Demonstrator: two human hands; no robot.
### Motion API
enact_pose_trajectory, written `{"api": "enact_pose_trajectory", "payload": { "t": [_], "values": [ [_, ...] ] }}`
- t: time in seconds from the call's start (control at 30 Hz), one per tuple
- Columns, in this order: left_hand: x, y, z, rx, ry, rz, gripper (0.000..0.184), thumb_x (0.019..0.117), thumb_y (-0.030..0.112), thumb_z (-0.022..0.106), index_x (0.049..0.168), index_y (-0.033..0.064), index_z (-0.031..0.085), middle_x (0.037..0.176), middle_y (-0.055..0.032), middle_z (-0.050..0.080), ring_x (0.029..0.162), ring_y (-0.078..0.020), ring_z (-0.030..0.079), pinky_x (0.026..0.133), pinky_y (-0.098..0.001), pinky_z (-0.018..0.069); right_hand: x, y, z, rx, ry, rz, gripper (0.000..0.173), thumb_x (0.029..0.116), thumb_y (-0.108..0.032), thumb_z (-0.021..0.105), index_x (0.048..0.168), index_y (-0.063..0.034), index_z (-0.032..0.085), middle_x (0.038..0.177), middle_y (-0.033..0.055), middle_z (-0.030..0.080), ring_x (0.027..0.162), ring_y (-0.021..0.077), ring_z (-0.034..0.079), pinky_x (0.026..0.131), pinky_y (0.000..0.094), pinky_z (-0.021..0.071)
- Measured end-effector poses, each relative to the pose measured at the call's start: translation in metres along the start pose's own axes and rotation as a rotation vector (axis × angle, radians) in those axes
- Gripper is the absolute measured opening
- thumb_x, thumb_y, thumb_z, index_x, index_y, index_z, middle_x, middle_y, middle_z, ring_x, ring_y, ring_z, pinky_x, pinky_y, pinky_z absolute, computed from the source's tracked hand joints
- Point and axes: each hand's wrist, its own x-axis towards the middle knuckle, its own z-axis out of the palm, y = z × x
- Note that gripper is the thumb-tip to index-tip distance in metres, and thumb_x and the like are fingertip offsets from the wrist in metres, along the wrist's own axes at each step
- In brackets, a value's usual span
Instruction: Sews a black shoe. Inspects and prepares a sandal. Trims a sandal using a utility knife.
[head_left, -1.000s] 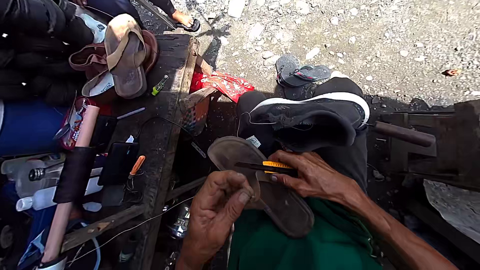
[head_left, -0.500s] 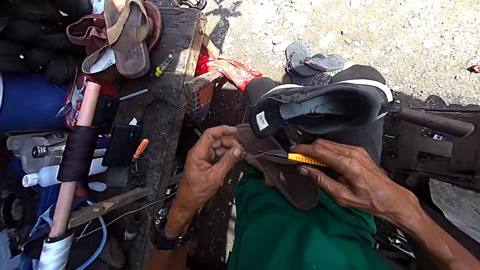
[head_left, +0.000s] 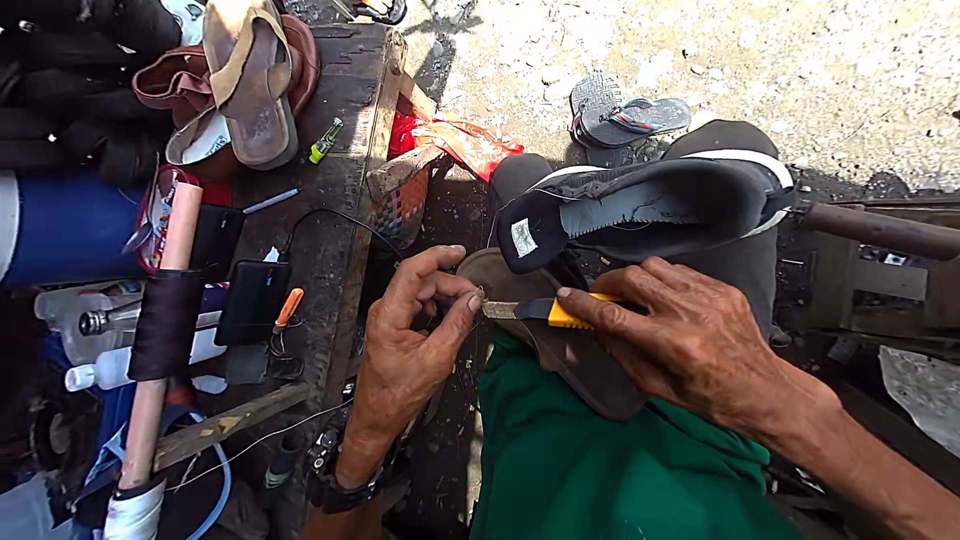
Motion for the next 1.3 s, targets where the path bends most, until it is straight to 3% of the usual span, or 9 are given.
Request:
{"api": "enact_pose_trajectory", "payload": {
  "t": [0.17,0.3,0.43,0.6,0.7,0.87,1.0,1.3],
  "values": [
    [0.000,0.002,0.006,0.195,0.036,0.126,0.037,0.0946,0.012,0.069,0.130,0.0053,0.060,0.094,0.0015,0.075,0.088,-0.0051,0.068,0.080,-0.0218,0.0545,0.011,-0.006,-0.009,-0.084,-0.012,-0.049,0.033,0.1005,-0.018,0.052,0.128,-0.0207,0.071,0.094,0.0089,0.068,0.078,0.0281,0.062,0.060,0.0403,0.0460],
    [0.000,-0.003,0.013,0.409,0.080,0.283,0.026,0.0971,0.014,0.067,0.122,0.0071,0.063,0.094,-0.0045,0.075,0.089,-0.0105,0.068,0.083,-0.0277,0.0532,0.019,-0.014,-0.013,-0.169,-0.015,-0.062,0.033,0.1004,-0.013,0.051,0.126,-0.0185,0.072,0.093,0.0086,0.068,0.077,0.0278,0.062,0.060,0.0391,0.0444],
    [0.000,-0.011,0.018,0.395,0.145,0.342,0.026,0.0981,0.013,0.065,0.123,0.0090,0.059,0.092,-0.0065,0.073,0.089,-0.0127,0.068,0.084,-0.0276,0.0553,0.015,-0.013,-0.016,-0.243,0.001,0.012,0.032,0.1001,-0.014,0.053,0.124,-0.0177,0.074,0.093,0.0088,0.069,0.076,0.0282,0.062,0.059,0.0394,0.0440],
    [0.002,-0.011,0.017,0.068,0.137,0.164,0.041,0.0973,0.012,0.067,0.136,0.0123,0.054,0.096,0.0035,0.074,0.087,-0.0062,0.068,0.082,-0.0239,0.0558,-0.001,-0.003,-0.042,-0.218,-0.038,0.077,0.035,0.0982,-0.018,0.052,0.127,-0.0215,0.072,0.095,0.0085,0.069,0.080,0.0301,0.063,0.058,0.0419,0.0437],
    [0.004,-0.011,0.015,-0.055,0.109,0.076,0.046,0.0950,0.009,0.069,0.138,0.0098,0.052,0.094,0.0018,0.074,0.084,-0.0086,0.067,0.079,-0.0254,0.0539,-0.001,-0.010,-0.039,-0.171,-0.040,0.032,0.034,0.0997,-0.018,0.052,0.127,-0.0207,0.072,0.095,0.0087,0.069,0.078,0.0291,0.061,0.060,0.0411,0.0432],
    [0.006,-0.007,0.014,-0.036,0.110,0.054,0.045,0.0938,0.008,0.070,0.136,0.0071,0.055,0.092,0.0008,0.074,0.081,-0.0080,0.066,0.075,-0.0228,0.0530,0.003,-0.013,-0.023,-0.088,-0.037,0.068,0.033,0.1008,-0.023,0.052,0.127,-0.0212,0.072,0.094,0.0078,0.069,0.079,0.0273,0.063,0.059,0.0391,0.0453],
    [0.006,-0.003,0.011,-0.062,0.096,0.014,0.043,0.0932,0.008,0.070,0.134,0.0061,0.057,0.091,0.0007,0.074,0.079,-0.0074,0.065,0.073,-0.0214,0.0524,0.003,-0.015,-0.019,-0.117,-0.035,0.010,0.033,0.1008,-0.016,0.052,0.127,-0.0201,0.072,0.095,0.0085,0.068,0.079,0.0282,0.060,0.065,0.0417,0.0436],
    [0.009,0.002,0.012,-0.057,0.059,0.028,0.043,0.0931,0.008,0.071,0.134,0.0073,0.057,0.090,0.0009,0.074,0.079,-0.0077,0.066,0.073,-0.0212,0.0530,0.019,-0.022,-0.021,-0.194,-0.009,-0.050,0.033,0.1006,-0.009,0.050,0.125,-0.0150,0.072,0.093,0.0082,0.068,0.078,0.0266,0.059,0.066,0.0401,0.0428]
  ]
}}
